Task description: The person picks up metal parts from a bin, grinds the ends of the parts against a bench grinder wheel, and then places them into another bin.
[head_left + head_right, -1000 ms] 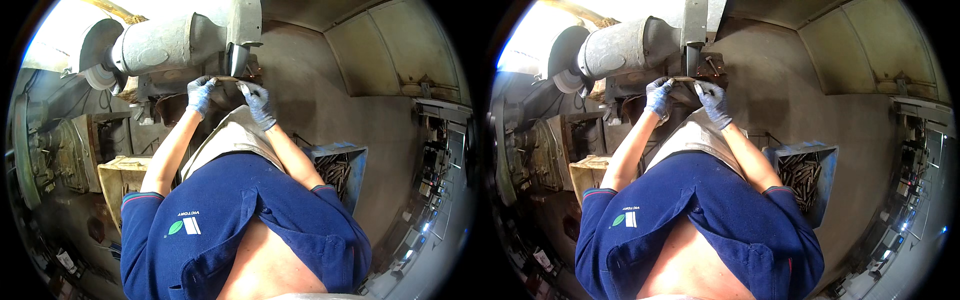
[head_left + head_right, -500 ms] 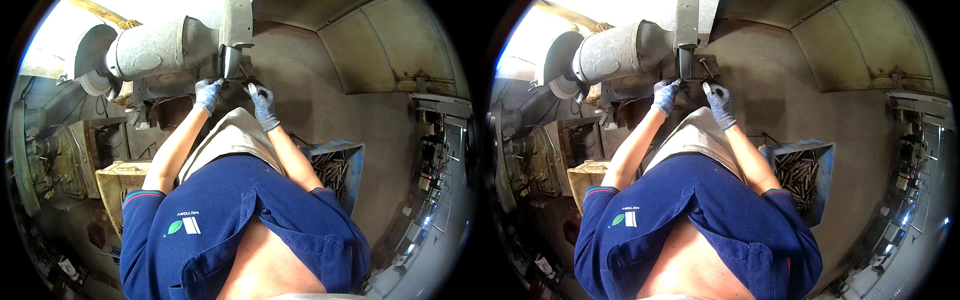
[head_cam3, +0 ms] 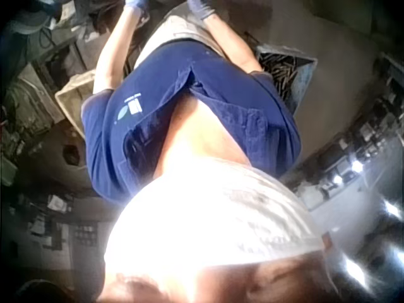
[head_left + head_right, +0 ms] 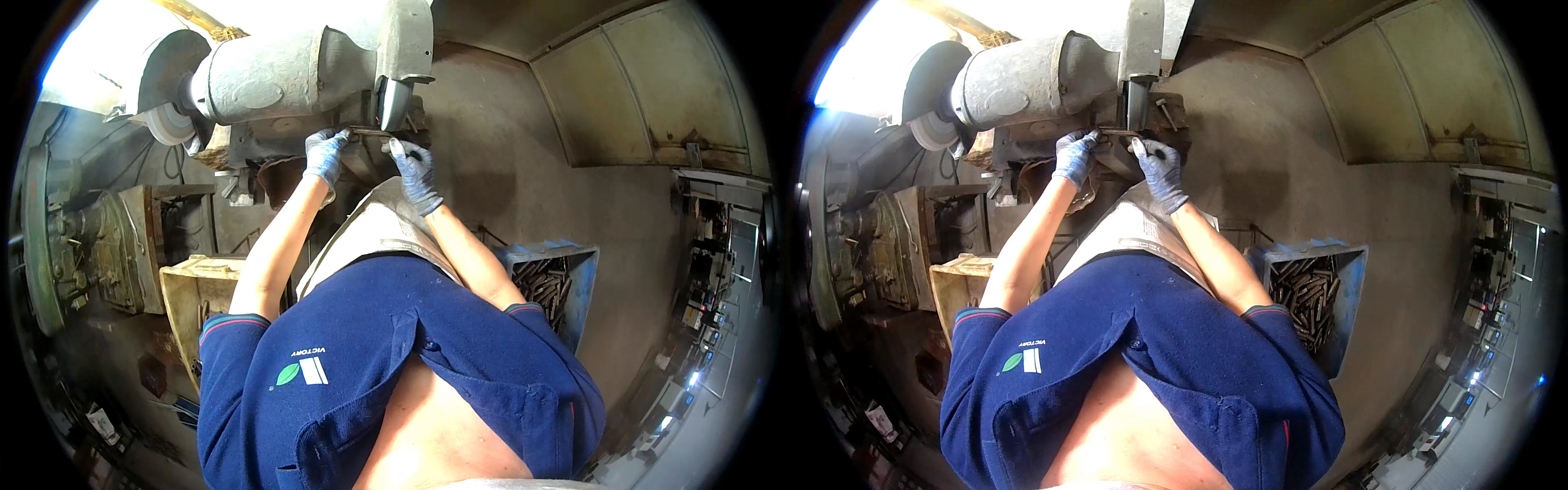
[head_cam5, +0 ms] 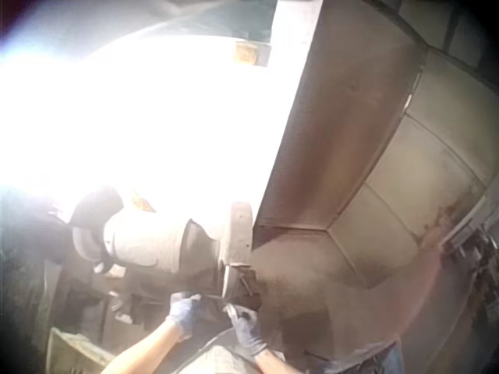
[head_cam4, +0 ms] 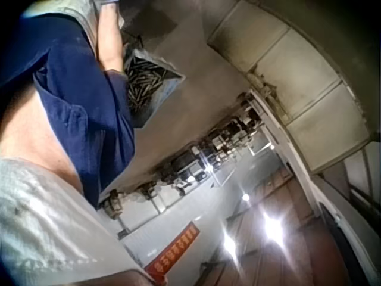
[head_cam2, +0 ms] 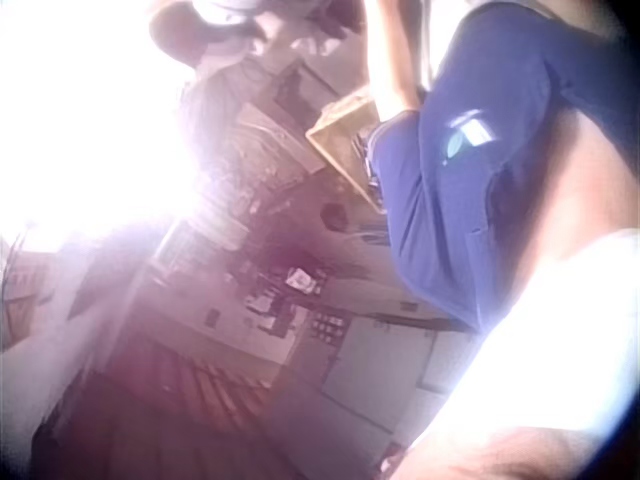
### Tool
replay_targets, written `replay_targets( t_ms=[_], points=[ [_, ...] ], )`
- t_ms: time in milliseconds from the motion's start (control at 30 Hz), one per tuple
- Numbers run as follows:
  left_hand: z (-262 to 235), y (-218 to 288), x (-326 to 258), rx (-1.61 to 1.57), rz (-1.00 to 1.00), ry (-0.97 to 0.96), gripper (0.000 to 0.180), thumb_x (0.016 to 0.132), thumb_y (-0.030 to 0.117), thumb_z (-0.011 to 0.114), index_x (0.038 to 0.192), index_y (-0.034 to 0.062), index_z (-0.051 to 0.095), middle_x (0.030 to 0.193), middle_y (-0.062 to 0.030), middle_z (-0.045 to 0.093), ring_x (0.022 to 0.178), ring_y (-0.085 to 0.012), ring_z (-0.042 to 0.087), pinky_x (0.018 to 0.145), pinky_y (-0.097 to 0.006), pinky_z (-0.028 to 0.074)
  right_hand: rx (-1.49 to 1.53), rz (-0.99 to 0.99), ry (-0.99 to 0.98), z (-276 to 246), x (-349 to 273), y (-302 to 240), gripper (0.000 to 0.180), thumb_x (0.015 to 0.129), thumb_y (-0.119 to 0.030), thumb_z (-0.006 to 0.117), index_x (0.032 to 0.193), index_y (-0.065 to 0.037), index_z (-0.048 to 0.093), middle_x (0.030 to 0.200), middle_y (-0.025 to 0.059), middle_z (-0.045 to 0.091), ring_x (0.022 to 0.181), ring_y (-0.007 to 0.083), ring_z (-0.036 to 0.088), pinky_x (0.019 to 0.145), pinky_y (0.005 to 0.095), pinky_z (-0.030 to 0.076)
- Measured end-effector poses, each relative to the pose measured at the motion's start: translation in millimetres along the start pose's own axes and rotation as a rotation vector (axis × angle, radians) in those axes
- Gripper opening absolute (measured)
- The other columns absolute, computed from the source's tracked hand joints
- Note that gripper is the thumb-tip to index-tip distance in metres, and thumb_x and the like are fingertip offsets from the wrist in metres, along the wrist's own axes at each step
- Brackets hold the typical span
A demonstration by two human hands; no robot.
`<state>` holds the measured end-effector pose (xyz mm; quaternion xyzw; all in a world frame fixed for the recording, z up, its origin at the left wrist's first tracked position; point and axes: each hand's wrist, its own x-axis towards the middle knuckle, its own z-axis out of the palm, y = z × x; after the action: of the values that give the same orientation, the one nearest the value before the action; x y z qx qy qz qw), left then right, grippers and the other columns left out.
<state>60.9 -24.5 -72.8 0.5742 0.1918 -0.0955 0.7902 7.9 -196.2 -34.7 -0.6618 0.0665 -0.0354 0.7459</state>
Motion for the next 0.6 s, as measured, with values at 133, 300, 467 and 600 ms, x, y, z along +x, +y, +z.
replay_targets(
  t_ms=[133,300,467,600],
  points=[
    [0.7,15.5,-10.1,0.113,0.003,0.034,0.013,0.083,0.005,0.063,0.093,-0.0034,0.065,0.080,-0.0059,0.066,0.068,-0.0120,0.058,0.063,-0.025,0.047,0.096,0.053,-0.017,2.4,0.1,5.8,0.013,0.085,-0.015,0.064,0.087,-0.003,0.070,0.084,0.0041,0.068,0.082,0.0102,0.061,0.078,0.0237,0.047],
    [-6.7,29.6,-35.9,0.074,0.082,-0.099,0.012,0.085,0.003,0.060,0.095,-0.0024,0.064,0.081,-0.0052,0.066,0.070,-0.0105,0.060,0.063,-0.022,0.048,-0.002,-0.169,-0.115,-2.4,-9.0,-2.9,0.018,0.081,-0.008,0.066,0.099,-0.003,0.067,0.103,0.0106,0.065,0.098,0.0160,0.060,0.087,0.0273,0.047],
    [-7.0,45.2,-77.4,0.218,0.289,-0.175,0.016,0.084,0.004,0.063,0.099,-0.0019,0.065,0.085,-0.0036,0.067,0.074,-0.0074,0.059,0.069,-0.021,0.047,-0.341,-0.494,-0.227,-24.0,-39.4,-29.5,0.035,0.078,0.001,0.065,0.112,0.000,0.061,0.124,0.0149,0.053,0.118,0.0229,0.049,0.098,0.0311,0.040],
    [-4.0,52.4,-92.0,0.238,0.414,-0.215,0.019,0.083,0.001,0.063,0.101,-0.0026,0.065,0.090,-0.0050,0.067,0.079,-0.0074,0.059,0.074,-0.021,0.047,-0.442,-0.650,-0.173,-25.8,-47.5,-49.2,0.039,0.072,-0.013,0.073,0.108,-0.001,0.062,0.114,0.0194,0.058,0.111,0.0339,0.054,0.095,0.0378,0.043]
  ],
)
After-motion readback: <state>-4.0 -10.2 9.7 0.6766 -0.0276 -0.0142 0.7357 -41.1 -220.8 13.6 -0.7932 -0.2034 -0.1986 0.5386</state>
